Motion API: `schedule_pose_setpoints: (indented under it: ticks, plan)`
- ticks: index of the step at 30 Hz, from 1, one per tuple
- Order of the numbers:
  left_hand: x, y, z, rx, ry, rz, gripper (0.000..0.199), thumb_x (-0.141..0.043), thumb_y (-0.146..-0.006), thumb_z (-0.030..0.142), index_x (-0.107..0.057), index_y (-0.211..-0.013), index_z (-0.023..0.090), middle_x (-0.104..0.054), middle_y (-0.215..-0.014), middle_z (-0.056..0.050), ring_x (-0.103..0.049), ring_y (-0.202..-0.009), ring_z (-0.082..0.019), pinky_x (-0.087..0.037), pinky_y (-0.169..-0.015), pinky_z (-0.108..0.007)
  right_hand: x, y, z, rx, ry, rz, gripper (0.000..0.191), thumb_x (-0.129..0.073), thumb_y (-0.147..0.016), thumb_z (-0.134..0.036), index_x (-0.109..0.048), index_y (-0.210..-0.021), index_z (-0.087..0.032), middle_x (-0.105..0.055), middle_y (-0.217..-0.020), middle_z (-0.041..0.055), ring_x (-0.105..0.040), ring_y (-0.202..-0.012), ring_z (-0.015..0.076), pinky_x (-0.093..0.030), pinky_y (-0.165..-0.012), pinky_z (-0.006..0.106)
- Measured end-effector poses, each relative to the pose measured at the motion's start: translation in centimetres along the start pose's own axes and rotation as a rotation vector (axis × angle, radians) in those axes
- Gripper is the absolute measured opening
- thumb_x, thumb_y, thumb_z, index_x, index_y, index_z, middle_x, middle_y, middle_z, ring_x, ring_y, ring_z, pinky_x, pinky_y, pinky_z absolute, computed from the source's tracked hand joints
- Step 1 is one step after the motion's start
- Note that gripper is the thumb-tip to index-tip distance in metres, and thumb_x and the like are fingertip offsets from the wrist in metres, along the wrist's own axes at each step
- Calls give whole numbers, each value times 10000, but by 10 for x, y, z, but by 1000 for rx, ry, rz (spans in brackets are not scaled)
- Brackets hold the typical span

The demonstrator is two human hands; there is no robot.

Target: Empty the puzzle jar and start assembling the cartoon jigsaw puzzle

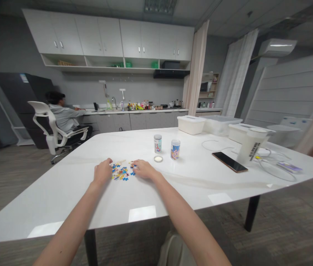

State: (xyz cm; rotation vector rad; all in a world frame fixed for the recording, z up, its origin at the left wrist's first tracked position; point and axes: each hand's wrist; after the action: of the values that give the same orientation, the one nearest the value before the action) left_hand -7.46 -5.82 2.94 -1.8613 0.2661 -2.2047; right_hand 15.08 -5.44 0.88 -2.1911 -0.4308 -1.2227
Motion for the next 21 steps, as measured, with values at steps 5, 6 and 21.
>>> schedule_pose_setpoints:
  ticks: [5,6,21]
  plan:
    - [-2,-6,-7,-98,75,-20,348,-389,-903,118,-591,-1185,147,-659,-1214,-136,-590,-1150,-254,-405,-970,-370,-7,-3,-1,10,26,-54,361,-483,-930,-271,-601,-1254,-165,-553,-1379,107,-447,-1332,216,-304,-1126,358]
    - [-3,-6,-7,-128,90,-26,327,-413,-916,158,-597,-1186,173,-653,-1238,-109,-585,-1160,-231,-402,-980,-339,-7,-3,-1,14,32,-60,361,-473,-936,-279,-600,-1256,-167,-556,-1376,106,-446,-1334,216,-304,-1126,359]
    - [-7,-6,-7,-233,241,3,231,-563,-835,212,-631,-1056,213,-728,-1034,-26,-654,-987,-186,-454,-882,-268,-9,-6,8,2,-8,-27,331,-449,-943,-282,-593,-1215,-162,-599,-1284,119,-547,-1190,206,-372,-1051,337]
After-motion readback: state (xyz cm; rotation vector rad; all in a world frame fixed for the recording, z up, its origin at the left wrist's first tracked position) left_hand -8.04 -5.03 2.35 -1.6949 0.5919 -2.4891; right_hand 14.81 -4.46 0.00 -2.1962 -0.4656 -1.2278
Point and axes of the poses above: each hand's wrist, its own y-axis away from the middle knuckle, its own x-axis out of the back of the hand, z = x × y
